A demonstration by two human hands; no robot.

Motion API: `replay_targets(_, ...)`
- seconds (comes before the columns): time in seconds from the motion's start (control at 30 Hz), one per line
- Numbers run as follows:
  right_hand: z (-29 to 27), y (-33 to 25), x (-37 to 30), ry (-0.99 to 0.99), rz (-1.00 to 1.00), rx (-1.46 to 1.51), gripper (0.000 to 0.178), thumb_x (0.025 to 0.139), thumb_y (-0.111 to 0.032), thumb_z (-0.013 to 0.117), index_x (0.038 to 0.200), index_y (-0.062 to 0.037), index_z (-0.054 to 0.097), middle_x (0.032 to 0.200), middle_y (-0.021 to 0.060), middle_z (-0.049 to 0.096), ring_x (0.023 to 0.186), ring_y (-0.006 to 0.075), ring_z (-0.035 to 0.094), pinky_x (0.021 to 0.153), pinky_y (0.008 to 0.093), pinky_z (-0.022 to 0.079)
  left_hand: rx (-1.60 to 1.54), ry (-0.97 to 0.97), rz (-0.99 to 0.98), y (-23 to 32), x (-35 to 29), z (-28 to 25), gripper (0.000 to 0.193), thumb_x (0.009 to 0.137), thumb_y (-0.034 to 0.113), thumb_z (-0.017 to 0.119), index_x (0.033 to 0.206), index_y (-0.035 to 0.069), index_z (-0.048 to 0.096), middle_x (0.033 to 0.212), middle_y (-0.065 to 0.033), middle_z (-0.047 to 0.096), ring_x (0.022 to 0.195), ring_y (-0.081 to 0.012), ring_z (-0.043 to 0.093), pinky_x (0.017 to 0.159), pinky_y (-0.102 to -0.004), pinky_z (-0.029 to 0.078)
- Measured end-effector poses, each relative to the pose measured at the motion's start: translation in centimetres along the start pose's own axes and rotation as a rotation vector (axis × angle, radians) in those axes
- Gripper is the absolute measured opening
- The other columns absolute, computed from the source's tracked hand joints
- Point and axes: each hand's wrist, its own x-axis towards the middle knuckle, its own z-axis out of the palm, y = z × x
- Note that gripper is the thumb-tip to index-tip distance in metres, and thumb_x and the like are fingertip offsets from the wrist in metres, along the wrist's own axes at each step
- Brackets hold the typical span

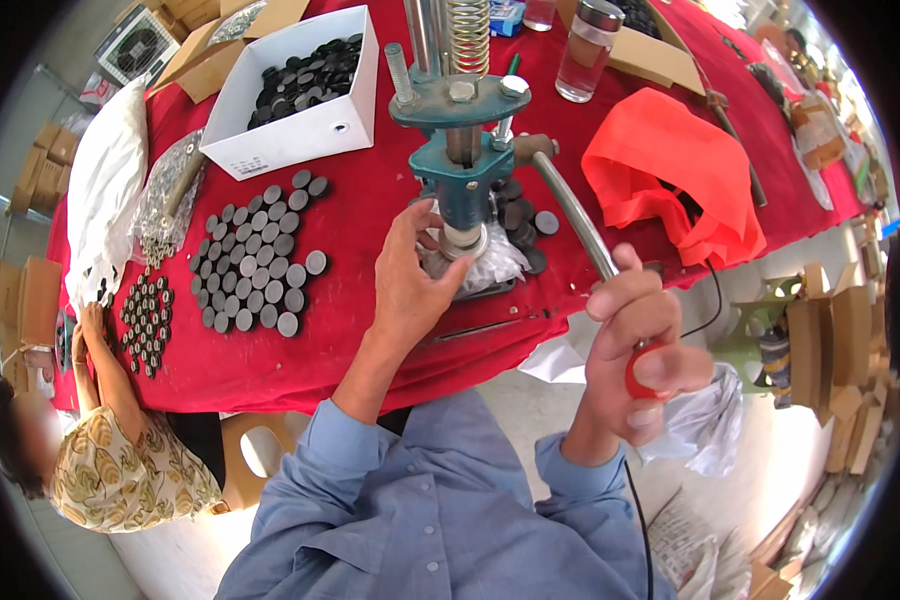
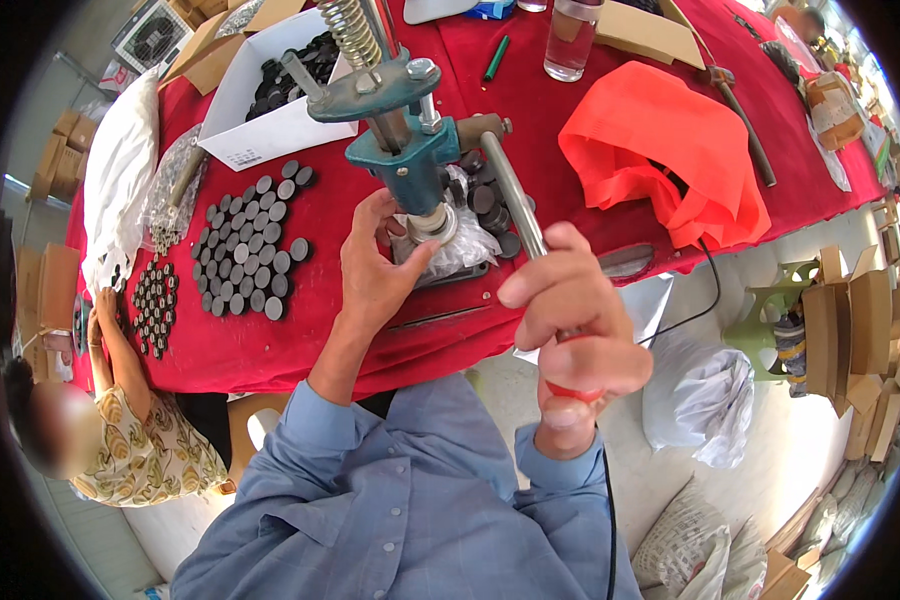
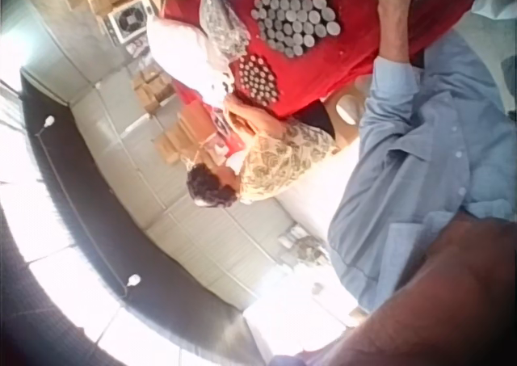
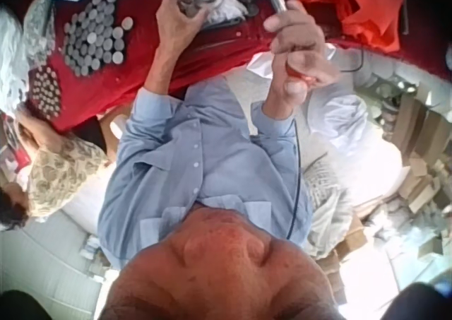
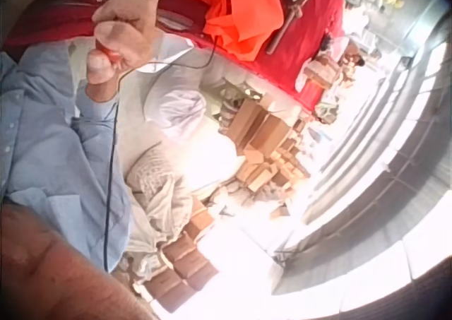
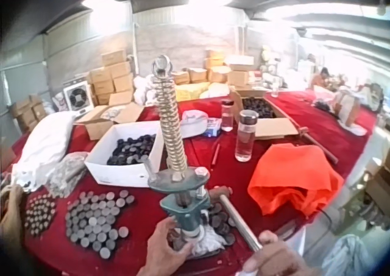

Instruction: The person assembles small circular parts using a manual press machine.

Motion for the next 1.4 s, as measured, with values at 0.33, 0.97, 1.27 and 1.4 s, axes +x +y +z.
replay_targets(0.33,-0.5,-0.3,1.1,-0.02,0.016,0.08,0.032,0.095,-0.044,0.063,0.105,-0.0151,0.054,0.074,0.0086,0.051,0.08,0.0298,0.059,0.111,0.061,0.034,-0.037,-0.013,-0.054,0.4,0.8,1.6,0.072,0.074,0.007,0.085,0.135,0.0,0.048,0.111,-0.0147,0.067,0.082,-0.0241,0.066,0.077,-0.0381,0.054)
replay_targets(0.97,-0.1,0.0,3.3,0.007,0.009,0.081,0.045,0.094,-0.05,0.067,0.095,-0.0068,0.056,0.068,0.007,0.057,0.073,0.0288,0.062,0.101,0.0561,0.041,-0.035,0.007,-0.06,-0.1,0.3,0.7,0.076,0.074,0.008,0.087,0.138,0.002,0.048,0.109,-0.0123,0.07,0.078,-0.0153,0.062,0.07,-0.0288,0.052)
replay_targets(1.27,1.9,6.3,17.4,-0.053,0.27,0.173,0.038,0.102,-0.028,0.055,0.119,0.0063,0.061,0.09,0.01,0.061,0.083,0.0233,0.061,0.087,0.039,0.051,-0.25,0.003,0.002,0.1,-3.7,-4.9,0.079,0.076,-0.005,0.08,0.145,0.003,0.043,0.112,-0.0075,0.065,0.089,-0.0129,0.064,0.079,-0.0265,0.052)
replay_targets(1.4,5.2,6.7,19.6,0.074,0.299,-0.013,0.026,0.102,-0.027,0.053,0.097,-0.0036,0.063,0.068,-0.0006,0.054,0.06,0.0078,0.053,0.057,0.0239,0.043,-0.338,0.051,0.053,2.7,-4.9,-7.9,0.082,0.076,-0.009,0.077,0.147,0.002,0.04,0.117,-0.0112,0.064,0.097,-0.0162,0.066,0.086,-0.0301,0.054)
